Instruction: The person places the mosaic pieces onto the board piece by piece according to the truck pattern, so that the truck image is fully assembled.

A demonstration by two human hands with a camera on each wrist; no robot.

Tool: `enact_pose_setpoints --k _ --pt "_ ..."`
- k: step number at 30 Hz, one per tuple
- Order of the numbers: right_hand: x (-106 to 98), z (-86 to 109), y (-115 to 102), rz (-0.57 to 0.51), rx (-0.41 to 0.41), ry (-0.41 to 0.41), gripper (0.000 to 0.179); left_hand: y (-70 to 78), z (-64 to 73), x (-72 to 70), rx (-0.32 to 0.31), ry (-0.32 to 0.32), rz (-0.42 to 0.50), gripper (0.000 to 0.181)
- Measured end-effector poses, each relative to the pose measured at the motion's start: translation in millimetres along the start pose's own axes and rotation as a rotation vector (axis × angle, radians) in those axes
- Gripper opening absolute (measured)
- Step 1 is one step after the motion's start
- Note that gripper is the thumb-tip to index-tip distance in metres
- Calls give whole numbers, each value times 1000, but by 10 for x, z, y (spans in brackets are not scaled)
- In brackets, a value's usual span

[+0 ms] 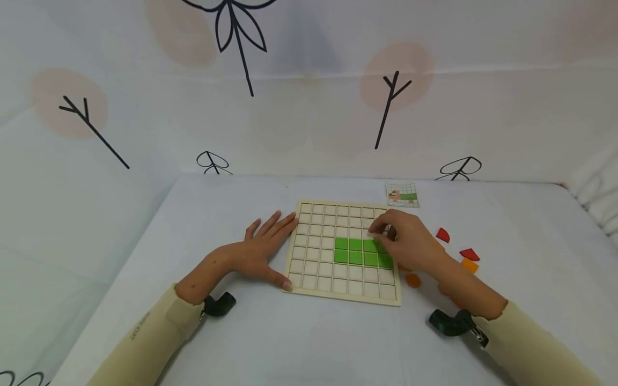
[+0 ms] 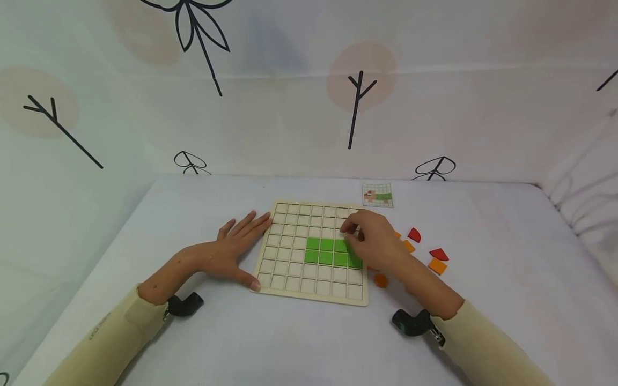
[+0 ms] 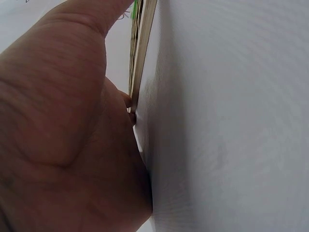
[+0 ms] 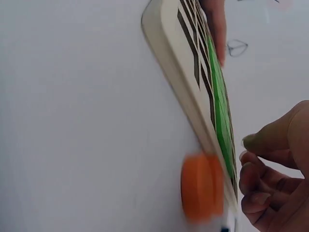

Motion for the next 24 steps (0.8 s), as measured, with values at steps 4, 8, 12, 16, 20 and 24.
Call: enact_pose_setpoints --k 4,8,12,16,20,24 --pt "-188 133 153 52 9 42 16 -6 -2 -2 0 -1 -6 137" --pt "-322 232 323 148 61 72 20 -1 -1 -1 -1 -1 -3 137" --pt "-397 258 463 210 126 41 21 0 0 -2 -2 -1 -1 137" --pt "-427 233 526 213 149 0 23 -6 -2 -1 1 1 -4 136" --pt "-421 209 541 186 163 -35 25 -11 -2 1 3 4 -2 137" --pt "-404 215 525 165 158 -42 20 -11 0 5 0 -2 -1 136"
Point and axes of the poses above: each hand's wrist, its own z-axis away from the middle knuckle, its own x-axis out of the palm, y = z × x, the point moved 4 cm from there along -z, towards the middle knuckle, and after that the axes turned 2 degrees about z, right-handed, at the moved point
